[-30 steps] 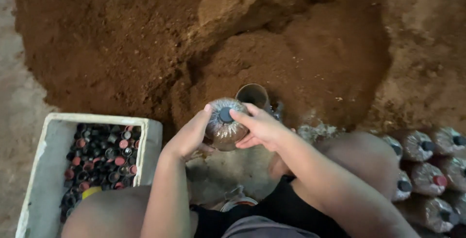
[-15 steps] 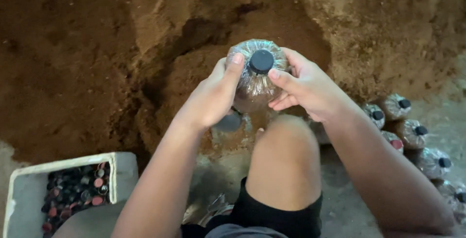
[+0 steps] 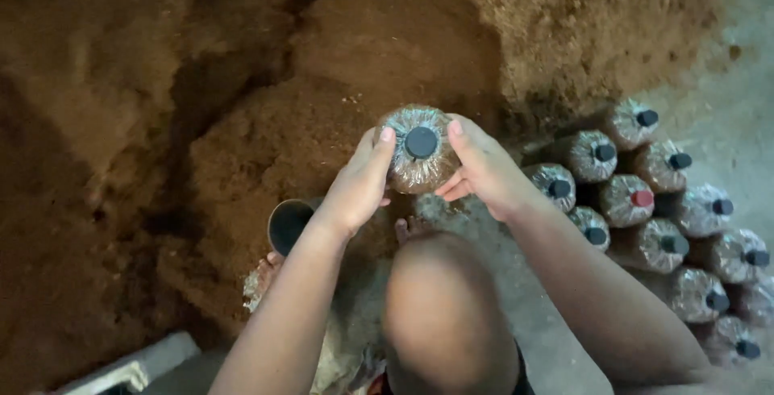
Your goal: The person scoops soil into a plastic bag using a metal cylinder, ties the bag closed, and places it on the floor. They repeat this process with multiple bags, arranging them in rows.
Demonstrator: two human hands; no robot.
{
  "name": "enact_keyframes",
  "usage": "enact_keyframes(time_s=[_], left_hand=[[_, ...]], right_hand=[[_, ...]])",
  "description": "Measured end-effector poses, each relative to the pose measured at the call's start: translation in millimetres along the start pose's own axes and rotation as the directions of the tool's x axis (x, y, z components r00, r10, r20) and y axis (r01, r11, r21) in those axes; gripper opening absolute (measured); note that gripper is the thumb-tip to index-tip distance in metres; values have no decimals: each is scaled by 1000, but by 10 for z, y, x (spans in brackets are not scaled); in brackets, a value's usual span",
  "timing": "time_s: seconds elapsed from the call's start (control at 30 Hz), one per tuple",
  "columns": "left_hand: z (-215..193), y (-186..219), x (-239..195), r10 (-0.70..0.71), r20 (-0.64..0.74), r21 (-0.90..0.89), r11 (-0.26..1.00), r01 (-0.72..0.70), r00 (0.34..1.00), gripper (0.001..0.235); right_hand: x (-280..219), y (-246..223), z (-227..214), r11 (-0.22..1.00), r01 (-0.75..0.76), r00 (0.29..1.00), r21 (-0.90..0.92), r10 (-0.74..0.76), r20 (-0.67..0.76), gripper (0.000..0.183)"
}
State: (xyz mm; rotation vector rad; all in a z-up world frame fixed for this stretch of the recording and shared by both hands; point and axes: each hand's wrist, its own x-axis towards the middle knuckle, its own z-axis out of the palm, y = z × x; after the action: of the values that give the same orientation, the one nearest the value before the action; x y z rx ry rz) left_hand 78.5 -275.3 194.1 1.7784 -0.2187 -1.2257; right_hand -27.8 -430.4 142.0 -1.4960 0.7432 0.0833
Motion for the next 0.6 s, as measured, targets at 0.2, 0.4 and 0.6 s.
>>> enact_keyframes(time_s=[0.2, 0.4, 0.6], left_hand=[[188, -139, 520, -32, 114, -6, 999, 33, 993, 84], [508, -9, 279, 7, 303, 57, 998, -26, 953, 91], [1021, 235, -219, 114, 432, 195, 957, -216, 895, 105]], right_hand=[[172, 609, -291, 988, -66, 990, 141, 83, -114, 82], [-432, 556, -505, 977, -55, 958, 207, 110, -265, 83], [-1364, 505, -791, 967, 90, 901, 237, 22, -434, 94]])
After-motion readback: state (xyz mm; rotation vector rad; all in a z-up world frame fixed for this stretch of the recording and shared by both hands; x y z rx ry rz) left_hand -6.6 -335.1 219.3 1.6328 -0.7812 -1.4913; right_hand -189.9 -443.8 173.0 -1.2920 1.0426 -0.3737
